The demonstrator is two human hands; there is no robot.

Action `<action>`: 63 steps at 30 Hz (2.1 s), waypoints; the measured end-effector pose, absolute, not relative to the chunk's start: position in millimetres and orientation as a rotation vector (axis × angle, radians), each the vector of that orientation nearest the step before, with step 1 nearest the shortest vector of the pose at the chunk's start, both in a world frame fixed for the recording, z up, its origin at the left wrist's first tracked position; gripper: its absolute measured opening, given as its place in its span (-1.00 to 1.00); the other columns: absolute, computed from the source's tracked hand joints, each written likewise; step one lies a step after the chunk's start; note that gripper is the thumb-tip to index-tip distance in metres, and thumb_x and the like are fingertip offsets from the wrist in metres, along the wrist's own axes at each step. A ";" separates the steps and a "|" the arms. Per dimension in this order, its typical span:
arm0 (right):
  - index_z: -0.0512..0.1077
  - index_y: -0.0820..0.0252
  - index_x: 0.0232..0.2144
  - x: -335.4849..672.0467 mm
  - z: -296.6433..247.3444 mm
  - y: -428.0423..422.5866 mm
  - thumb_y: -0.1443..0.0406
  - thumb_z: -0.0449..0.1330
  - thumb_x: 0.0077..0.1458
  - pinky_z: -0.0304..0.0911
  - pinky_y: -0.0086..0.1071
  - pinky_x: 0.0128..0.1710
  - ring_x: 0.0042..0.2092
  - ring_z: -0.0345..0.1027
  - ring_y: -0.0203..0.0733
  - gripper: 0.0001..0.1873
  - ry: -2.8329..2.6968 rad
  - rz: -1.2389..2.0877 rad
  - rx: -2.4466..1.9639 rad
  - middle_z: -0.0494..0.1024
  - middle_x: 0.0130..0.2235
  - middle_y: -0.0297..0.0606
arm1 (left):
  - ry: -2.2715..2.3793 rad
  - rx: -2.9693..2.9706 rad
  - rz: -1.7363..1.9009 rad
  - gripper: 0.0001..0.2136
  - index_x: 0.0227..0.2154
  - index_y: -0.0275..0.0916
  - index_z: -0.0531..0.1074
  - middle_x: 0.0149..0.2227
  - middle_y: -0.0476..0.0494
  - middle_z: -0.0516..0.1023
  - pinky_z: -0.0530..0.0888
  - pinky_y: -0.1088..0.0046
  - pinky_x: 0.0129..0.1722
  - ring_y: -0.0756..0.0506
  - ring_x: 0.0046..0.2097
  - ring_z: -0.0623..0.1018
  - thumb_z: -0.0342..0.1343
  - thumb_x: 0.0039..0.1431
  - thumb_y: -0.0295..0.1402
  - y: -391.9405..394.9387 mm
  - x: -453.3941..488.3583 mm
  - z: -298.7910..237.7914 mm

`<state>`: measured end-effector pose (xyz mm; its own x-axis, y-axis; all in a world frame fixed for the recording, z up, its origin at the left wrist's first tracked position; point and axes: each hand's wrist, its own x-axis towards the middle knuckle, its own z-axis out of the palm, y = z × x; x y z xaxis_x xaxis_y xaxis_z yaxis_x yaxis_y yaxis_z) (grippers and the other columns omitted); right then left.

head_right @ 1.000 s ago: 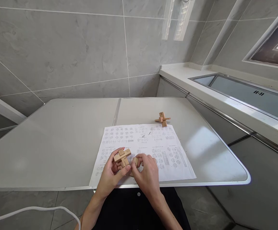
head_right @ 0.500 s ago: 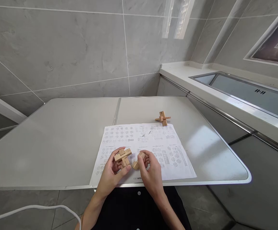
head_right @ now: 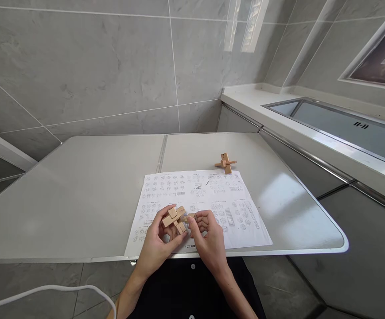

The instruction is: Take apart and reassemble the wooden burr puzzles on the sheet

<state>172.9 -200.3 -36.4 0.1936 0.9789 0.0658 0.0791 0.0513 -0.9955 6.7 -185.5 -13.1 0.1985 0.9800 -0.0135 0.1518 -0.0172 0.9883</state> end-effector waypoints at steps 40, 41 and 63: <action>0.50 0.10 -0.23 170.4 -33.2 -206.3 -0.06 0.33 0.30 0.65 -0.15 -0.23 -0.17 0.71 0.10 -0.63 -1.176 0.914 -1.363 0.76 -0.20 -0.05 | 1.188 1.649 0.964 -0.51 0.24 0.07 0.43 -0.16 -0.04 0.41 0.42 0.46 -0.39 -0.01 -0.38 0.36 0.36 0.28 -0.25 -186.6 8.9 -19.7; 0.50 0.10 -0.23 170.4 -33.0 -206.3 -0.07 0.33 0.30 0.65 -0.15 -0.23 -0.17 0.71 0.10 -0.62 -1.179 0.911 -1.364 0.76 -0.20 -0.05 | 1.195 1.653 0.961 -0.50 0.24 0.08 0.43 -0.16 -0.04 0.39 0.43 0.46 -0.38 -0.02 -0.38 0.37 0.36 0.28 -0.25 -186.6 8.6 -20.0; 0.48 0.08 -0.22 171.4 -31.0 -206.6 0.02 0.29 0.35 0.52 -0.29 -0.35 -0.27 0.67 -0.01 -0.72 -1.272 0.835 -1.377 0.74 -0.26 -0.16 | 1.174 1.668 0.954 -0.53 0.24 0.12 0.43 0.17 -0.13 0.44 0.53 0.40 -0.31 0.01 -0.38 0.40 0.34 0.31 -0.22 -186.1 10.3 -16.9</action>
<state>171.4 -206.6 -31.0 0.1958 0.9691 0.1504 0.2478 0.0995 -0.9637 10.3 -186.1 -16.9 0.2647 0.9585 0.1061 0.3002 -0.1865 0.9355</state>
